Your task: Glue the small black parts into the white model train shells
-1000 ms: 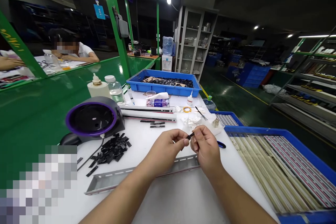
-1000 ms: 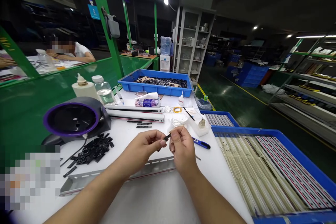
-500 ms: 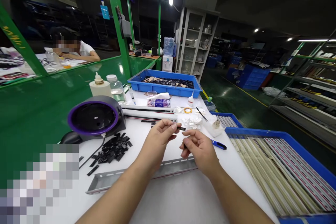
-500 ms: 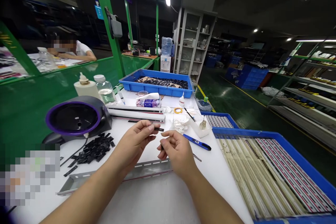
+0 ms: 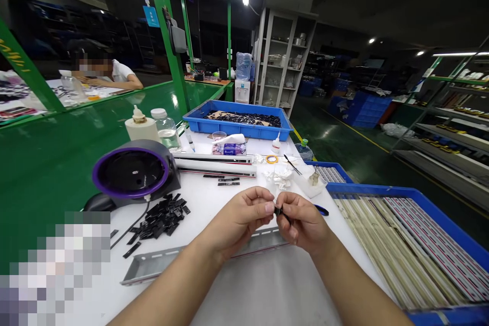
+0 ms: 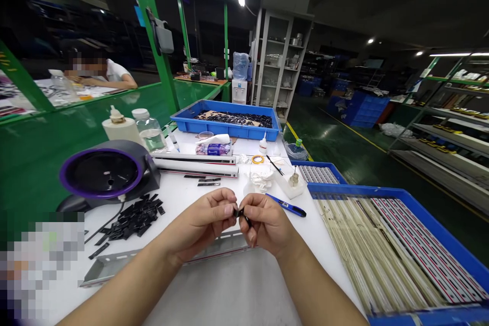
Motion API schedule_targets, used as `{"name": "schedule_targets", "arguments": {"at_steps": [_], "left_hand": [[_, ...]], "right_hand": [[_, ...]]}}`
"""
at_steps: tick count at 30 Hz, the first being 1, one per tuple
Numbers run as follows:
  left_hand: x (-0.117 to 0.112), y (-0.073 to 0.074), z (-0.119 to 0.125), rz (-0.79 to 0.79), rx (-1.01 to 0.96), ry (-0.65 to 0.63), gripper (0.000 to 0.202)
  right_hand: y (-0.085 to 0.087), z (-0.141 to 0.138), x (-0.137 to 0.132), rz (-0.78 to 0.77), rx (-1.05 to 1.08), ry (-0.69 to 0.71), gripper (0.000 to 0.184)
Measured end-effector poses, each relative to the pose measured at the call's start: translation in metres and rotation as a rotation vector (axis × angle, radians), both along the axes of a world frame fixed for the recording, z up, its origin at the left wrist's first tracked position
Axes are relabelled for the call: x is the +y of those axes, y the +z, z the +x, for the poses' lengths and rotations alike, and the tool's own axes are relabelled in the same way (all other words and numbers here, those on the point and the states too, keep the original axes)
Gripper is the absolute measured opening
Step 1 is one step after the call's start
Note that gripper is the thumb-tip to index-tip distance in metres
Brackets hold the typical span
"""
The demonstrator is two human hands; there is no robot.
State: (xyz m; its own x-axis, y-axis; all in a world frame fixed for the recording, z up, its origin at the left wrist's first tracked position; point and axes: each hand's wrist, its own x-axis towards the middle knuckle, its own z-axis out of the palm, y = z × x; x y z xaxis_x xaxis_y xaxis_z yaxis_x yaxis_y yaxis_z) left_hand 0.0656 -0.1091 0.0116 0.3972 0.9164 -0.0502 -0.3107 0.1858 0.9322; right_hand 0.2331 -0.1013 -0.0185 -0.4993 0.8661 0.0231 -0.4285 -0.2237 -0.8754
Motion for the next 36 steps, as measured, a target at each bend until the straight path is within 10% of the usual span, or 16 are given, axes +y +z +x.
{"name": "schedule_targets", "arguments": {"at_steps": [6,13,18,26,36], "left_hand": [[0.001,0.011,-0.022,0.697,0.923,0.66,0.012],[-0.001,0.011,-0.111,0.381,1.859,0.437,0.02],[-0.009,0.001,-0.133,0.404,1.897,0.327,0.033],[-0.052,-0.021,-0.043,0.801,1.566,-0.018,0.041],[-0.086,-0.053,-0.109,1.183,1.772,0.408,0.033]], "right_hand": [[0.002,-0.001,-0.006,0.456,-0.348,-0.449,0.017],[-0.012,0.003,0.015,0.806,-0.979,-0.393,0.016],[-0.014,0.004,0.018,0.729,-1.01,-0.378,0.017],[-0.017,0.008,0.02,0.596,-0.992,-0.331,0.015],[-0.015,0.002,0.017,0.861,-0.985,-0.367,0.018]]}}
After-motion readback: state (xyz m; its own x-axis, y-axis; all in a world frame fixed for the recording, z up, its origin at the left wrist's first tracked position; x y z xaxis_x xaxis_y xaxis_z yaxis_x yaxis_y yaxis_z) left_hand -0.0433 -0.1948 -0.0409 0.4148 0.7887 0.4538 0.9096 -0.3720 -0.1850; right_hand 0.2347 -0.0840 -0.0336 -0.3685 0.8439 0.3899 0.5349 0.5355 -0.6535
